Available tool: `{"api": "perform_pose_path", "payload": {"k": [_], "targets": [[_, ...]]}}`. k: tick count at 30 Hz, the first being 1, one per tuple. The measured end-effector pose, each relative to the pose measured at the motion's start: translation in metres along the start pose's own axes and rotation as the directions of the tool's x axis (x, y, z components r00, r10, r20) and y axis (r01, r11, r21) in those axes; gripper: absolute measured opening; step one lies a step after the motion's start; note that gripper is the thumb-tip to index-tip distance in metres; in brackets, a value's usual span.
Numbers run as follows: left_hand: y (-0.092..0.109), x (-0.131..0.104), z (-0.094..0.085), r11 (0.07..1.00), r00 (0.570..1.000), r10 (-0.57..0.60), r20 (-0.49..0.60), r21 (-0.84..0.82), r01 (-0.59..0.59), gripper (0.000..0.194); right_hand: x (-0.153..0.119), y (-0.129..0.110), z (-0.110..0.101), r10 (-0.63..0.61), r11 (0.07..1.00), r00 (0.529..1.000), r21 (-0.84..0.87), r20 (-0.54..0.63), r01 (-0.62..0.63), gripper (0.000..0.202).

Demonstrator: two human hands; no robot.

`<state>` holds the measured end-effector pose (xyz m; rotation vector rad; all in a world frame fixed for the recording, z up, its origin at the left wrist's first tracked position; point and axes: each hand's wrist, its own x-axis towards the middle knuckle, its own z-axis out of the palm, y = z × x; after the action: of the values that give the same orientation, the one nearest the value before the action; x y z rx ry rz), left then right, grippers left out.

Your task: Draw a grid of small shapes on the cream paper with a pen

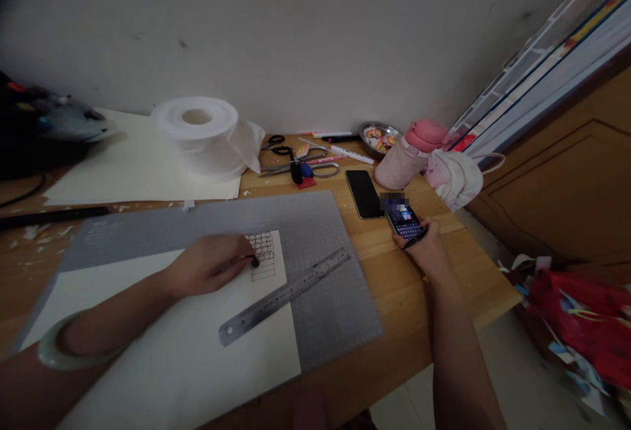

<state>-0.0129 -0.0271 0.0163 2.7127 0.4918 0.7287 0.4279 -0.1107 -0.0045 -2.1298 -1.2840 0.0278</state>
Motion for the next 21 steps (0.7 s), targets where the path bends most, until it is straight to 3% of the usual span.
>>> {"api": "perform_pose_path", "payload": {"k": [5, 14, 21], "targets": [[0.0, 0.0, 0.0, 1.0, 1.0, -0.011, 0.019, -0.004, 0.011, 0.018, -0.004, -0.011, -0.001, 0.084, 0.991, 0.996, -0.103, -0.033, -0.087, 0.058], [0.001, 0.0, 0.0, 1.0, 0.999, -0.022, 0.024, -0.008, 0.022, 0.018, -0.002, -0.01, -0.005, -0.195, 0.979, 0.972, -0.091, -0.128, 0.184, 0.051], [0.001, 0.001, 0.0, 1.0, 1.0, 0.006, 0.006, 0.001, -0.006, 0.017, 0.0, -0.014, -0.007, -0.222, 0.973, 0.97, -0.08, -0.095, 0.215, 0.049]]}}
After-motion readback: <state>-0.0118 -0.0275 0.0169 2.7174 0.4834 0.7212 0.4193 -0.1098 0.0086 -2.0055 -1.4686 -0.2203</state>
